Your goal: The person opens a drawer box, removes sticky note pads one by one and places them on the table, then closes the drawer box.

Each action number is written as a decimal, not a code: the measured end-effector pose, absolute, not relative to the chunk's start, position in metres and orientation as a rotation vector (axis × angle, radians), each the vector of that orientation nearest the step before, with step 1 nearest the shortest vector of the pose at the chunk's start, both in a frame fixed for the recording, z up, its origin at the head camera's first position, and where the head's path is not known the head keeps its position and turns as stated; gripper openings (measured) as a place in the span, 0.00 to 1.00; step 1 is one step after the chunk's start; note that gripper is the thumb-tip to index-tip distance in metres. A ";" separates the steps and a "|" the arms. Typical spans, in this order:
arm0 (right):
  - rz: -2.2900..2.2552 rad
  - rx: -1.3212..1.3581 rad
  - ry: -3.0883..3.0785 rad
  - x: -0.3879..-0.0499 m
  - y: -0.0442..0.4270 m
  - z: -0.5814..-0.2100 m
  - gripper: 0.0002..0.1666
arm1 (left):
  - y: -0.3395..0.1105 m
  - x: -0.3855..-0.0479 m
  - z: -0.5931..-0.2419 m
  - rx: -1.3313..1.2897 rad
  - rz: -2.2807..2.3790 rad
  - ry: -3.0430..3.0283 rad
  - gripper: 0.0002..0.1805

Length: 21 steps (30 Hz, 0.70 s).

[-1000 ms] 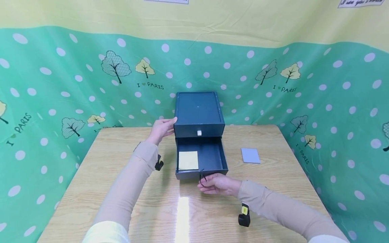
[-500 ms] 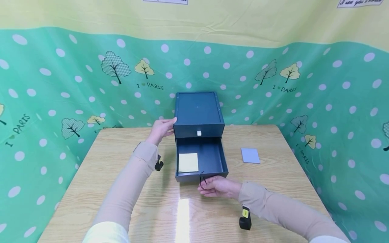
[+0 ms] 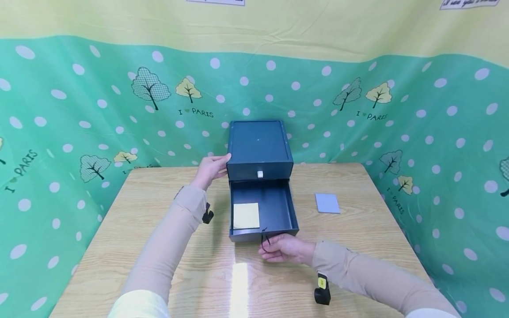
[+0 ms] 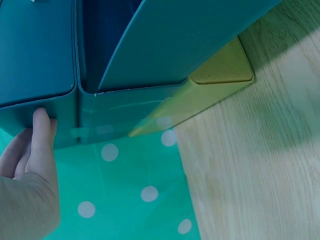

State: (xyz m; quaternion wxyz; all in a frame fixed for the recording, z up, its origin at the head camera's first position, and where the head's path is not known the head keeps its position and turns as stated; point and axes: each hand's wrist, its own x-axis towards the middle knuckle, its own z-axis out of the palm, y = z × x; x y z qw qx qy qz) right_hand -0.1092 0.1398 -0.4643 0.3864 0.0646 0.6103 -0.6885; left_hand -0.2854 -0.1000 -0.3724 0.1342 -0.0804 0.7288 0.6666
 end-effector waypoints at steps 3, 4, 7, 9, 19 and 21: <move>-1.752 0.147 1.548 -0.107 0.139 -0.464 0.12 | -0.100 -0.285 -0.372 -0.236 1.917 2.120 0.31; -1.751 0.143 1.545 -0.107 0.139 -0.465 0.11 | -0.100 -0.284 -0.372 -0.238 1.915 2.120 0.31; -1.752 0.137 1.535 -0.105 0.137 -0.465 0.09 | -0.100 -0.284 -0.371 -0.239 1.917 2.116 0.31; -1.757 0.144 1.531 -0.105 0.136 -0.465 0.08 | -0.100 -0.285 -0.371 -0.238 1.922 2.114 0.31; -1.753 0.140 1.525 -0.104 0.135 -0.466 0.07 | -0.099 -0.285 -0.371 -0.239 1.929 2.113 0.31; -1.744 0.132 1.527 -0.104 0.137 -0.466 0.09 | -0.099 -0.284 -0.371 -0.241 1.932 2.112 0.30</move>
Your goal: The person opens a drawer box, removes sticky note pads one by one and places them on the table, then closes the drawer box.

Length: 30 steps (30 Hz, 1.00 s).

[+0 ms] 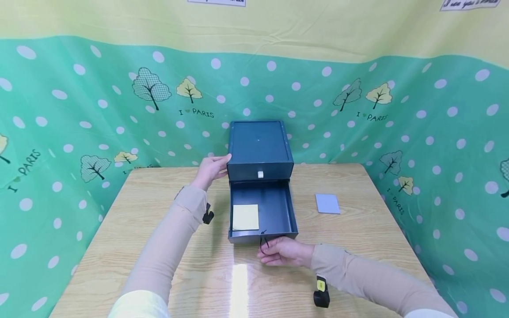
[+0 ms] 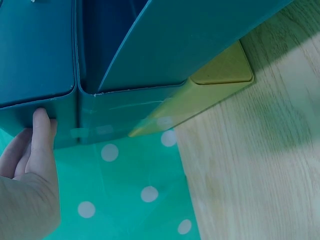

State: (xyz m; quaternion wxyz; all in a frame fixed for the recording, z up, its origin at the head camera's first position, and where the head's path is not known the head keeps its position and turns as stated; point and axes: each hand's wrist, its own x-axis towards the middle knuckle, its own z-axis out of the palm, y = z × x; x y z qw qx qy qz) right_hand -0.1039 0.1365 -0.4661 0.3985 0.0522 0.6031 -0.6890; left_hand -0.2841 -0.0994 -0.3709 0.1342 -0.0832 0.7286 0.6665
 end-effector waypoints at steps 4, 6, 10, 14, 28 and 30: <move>-1.714 0.109 1.526 -0.104 0.140 -0.467 0.15 | -0.100 -0.284 -0.371 -0.239 1.928 2.117 0.30; -1.680 0.077 1.533 -0.104 0.142 -0.467 0.18 | -0.099 -0.284 -0.371 -0.240 1.928 2.119 0.30; -1.598 -0.017 1.556 -0.106 0.147 -0.469 0.20 | -0.099 -0.284 -0.371 -0.238 1.929 2.121 0.30; -1.556 -0.080 1.558 -0.110 0.156 -0.470 0.22 | -0.099 -0.284 -0.371 -0.227 1.926 2.120 0.31; -1.164 -0.515 1.584 -0.127 0.166 -0.453 0.23 | -0.101 -0.284 -0.372 -0.213 1.927 2.115 0.31; -1.139 -0.564 1.593 -0.130 0.166 -0.448 0.24 | -0.101 -0.284 -0.372 -0.212 1.925 2.118 0.31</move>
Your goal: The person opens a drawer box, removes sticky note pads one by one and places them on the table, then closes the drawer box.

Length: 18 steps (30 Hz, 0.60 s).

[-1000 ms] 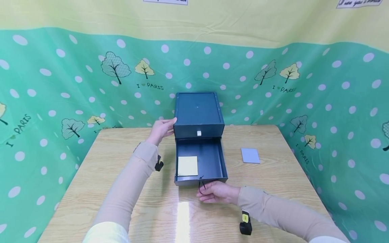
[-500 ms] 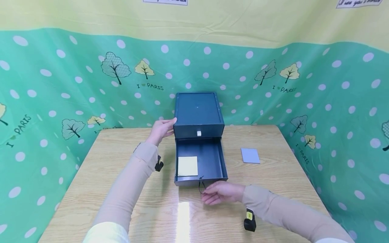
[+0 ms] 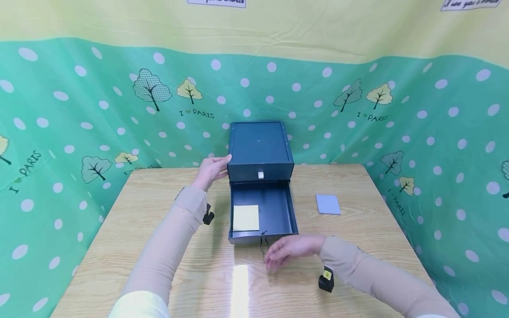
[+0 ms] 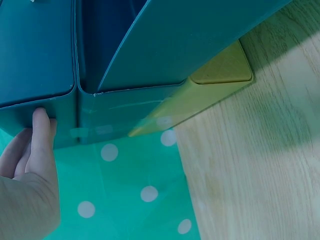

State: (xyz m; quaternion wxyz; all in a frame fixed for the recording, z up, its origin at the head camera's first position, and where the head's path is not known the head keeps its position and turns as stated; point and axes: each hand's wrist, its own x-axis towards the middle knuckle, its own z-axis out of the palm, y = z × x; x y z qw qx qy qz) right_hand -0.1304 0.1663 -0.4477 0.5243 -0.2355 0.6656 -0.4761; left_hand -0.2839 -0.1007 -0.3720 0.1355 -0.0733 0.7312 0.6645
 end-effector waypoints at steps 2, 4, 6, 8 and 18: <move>-1.125 -0.602 1.603 -0.133 0.166 -0.442 0.23 | -0.101 -0.284 -0.372 -0.217 1.927 2.119 0.31; -1.133 -0.627 1.612 -0.136 0.166 -0.436 0.23 | -0.100 -0.284 -0.372 -0.218 1.928 2.120 0.32; -1.156 -0.643 1.624 -0.138 0.166 -0.430 0.23 | -0.100 -0.284 -0.372 -0.217 1.929 2.120 0.32; -1.173 -0.658 1.641 -0.140 0.167 -0.425 0.23 | -0.100 -0.284 -0.372 -0.220 1.932 2.117 0.32; -1.251 -0.724 1.664 -0.156 0.167 -0.404 0.25 | -0.100 -0.283 -0.371 -0.217 1.932 2.122 0.31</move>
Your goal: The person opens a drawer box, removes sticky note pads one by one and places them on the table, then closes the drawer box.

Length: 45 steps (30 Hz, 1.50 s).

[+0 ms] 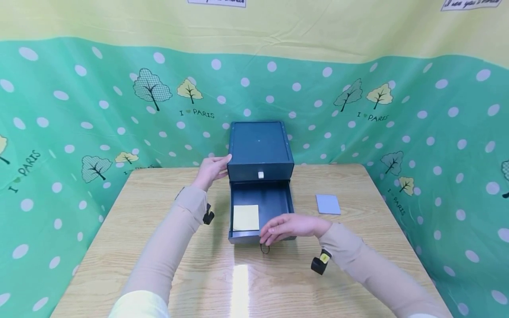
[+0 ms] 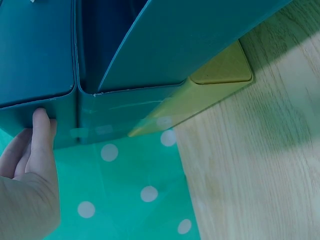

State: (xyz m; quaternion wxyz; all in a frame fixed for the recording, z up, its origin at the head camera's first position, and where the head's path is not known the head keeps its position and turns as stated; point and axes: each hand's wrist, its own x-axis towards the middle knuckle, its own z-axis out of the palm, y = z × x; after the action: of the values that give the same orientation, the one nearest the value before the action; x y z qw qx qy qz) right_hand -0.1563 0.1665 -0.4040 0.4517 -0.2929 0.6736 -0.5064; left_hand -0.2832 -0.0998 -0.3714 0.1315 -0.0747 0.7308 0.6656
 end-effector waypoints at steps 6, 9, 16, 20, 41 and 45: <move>-1.286 -0.714 1.681 -0.170 0.162 -0.394 0.26 | -0.100 -0.283 -0.372 -0.211 1.925 2.125 0.32; -1.287 -0.687 1.693 -0.176 0.158 -0.390 0.26 | -0.100 -0.283 -0.372 -0.209 1.922 2.124 0.32; -1.240 -0.653 1.789 -0.196 0.147 -0.383 0.25 | -0.100 -0.283 -0.372 -0.218 1.932 2.131 0.31; -1.203 -0.622 1.850 -0.208 0.140 -0.380 0.24 | -0.100 -0.283 -0.372 -0.226 1.923 2.134 0.32; -0.855 -0.581 2.125 -0.244 0.114 -0.400 0.22 | -0.099 -0.284 -0.373 -0.241 1.934 2.119 0.31; -0.798 -0.579 2.153 -0.248 0.114 -0.401 0.22 | -0.099 -0.285 -0.373 -0.234 1.940 2.115 0.31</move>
State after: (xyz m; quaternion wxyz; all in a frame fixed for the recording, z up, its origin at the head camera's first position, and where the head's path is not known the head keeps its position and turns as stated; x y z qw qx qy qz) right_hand -0.2478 0.1136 -0.4011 0.3773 -0.2265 0.8420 -0.3120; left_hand -0.2853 -0.0994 -0.3728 0.1305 -0.0806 0.7283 0.6679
